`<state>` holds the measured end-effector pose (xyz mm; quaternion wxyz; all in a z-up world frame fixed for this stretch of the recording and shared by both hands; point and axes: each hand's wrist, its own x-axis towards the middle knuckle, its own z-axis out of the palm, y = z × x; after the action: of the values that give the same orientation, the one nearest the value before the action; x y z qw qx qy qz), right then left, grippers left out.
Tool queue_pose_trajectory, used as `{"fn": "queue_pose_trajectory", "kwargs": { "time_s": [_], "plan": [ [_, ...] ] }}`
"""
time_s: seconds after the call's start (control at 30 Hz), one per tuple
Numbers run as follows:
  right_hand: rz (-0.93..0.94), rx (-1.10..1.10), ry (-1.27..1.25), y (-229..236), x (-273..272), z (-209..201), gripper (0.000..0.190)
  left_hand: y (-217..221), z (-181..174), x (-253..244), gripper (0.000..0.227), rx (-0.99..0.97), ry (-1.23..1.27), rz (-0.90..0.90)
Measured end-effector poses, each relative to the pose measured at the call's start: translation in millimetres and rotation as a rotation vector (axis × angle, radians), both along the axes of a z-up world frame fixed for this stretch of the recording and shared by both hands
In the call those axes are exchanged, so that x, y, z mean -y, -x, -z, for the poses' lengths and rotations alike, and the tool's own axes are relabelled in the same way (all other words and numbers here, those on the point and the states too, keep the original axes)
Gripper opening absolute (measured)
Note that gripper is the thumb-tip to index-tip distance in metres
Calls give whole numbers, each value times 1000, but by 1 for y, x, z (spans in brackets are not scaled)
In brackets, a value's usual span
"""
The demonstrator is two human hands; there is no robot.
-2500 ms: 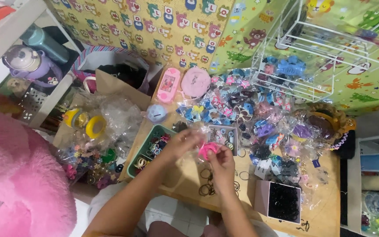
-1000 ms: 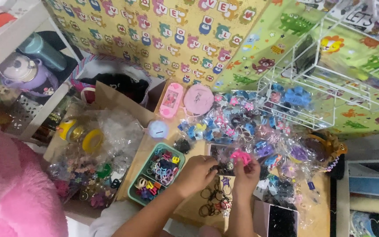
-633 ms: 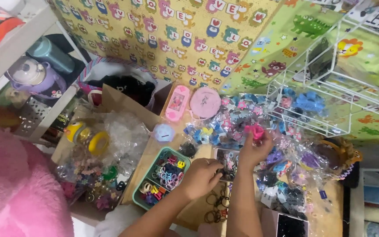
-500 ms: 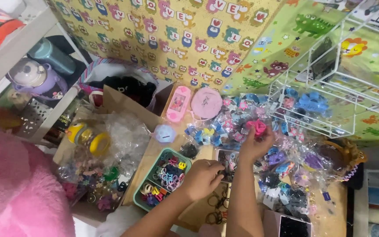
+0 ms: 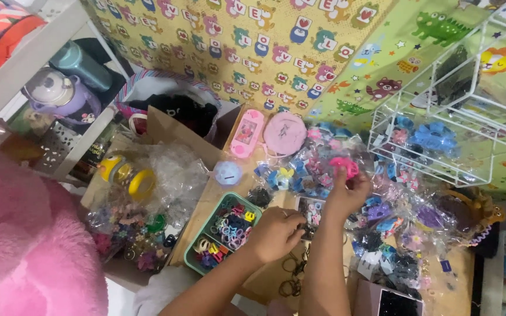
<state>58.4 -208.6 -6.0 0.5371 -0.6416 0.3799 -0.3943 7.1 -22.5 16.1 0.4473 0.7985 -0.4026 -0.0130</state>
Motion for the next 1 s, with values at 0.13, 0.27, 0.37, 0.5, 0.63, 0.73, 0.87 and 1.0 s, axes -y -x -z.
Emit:
{"fn": "queue_pose_trajectory", "kwargs": {
  "time_s": [0.13, 0.27, 0.37, 0.5, 0.63, 0.73, 0.87, 1.0],
  "plan": [
    [-107, -79, -30, 4, -32, -14, 16, -11, 9, -6, 20, 16, 132, -85],
    [-230, -59, 122, 0, -47, 16, 41, -19, 14, -18, 31, -77, -170, -327],
    [-329, -324, 160, -5, -50, 26, 47, -29, -4, -31, 41, -161, -234, -400],
    [-380, -654, 272, -15, -58, 33, 61, -35, -13, -38, 43, -214, -237, -440],
    [-361, -764, 427, -22, -56, 46, 64, -34, -15, -37, 45, -261, -259, -401],
    [-269, -714, 547, -15, -72, 21, 76, -31, -22, -38, 44, -307, -260, -370],
    [-216, -622, 764, -21, -59, 49, 65, -35, -26, -38, 45, -301, -256, -365],
    [-229, -646, 810, -18, -48, 71, 47, -31, -19, -38, 42, -276, -243, -400]
  ]
}}
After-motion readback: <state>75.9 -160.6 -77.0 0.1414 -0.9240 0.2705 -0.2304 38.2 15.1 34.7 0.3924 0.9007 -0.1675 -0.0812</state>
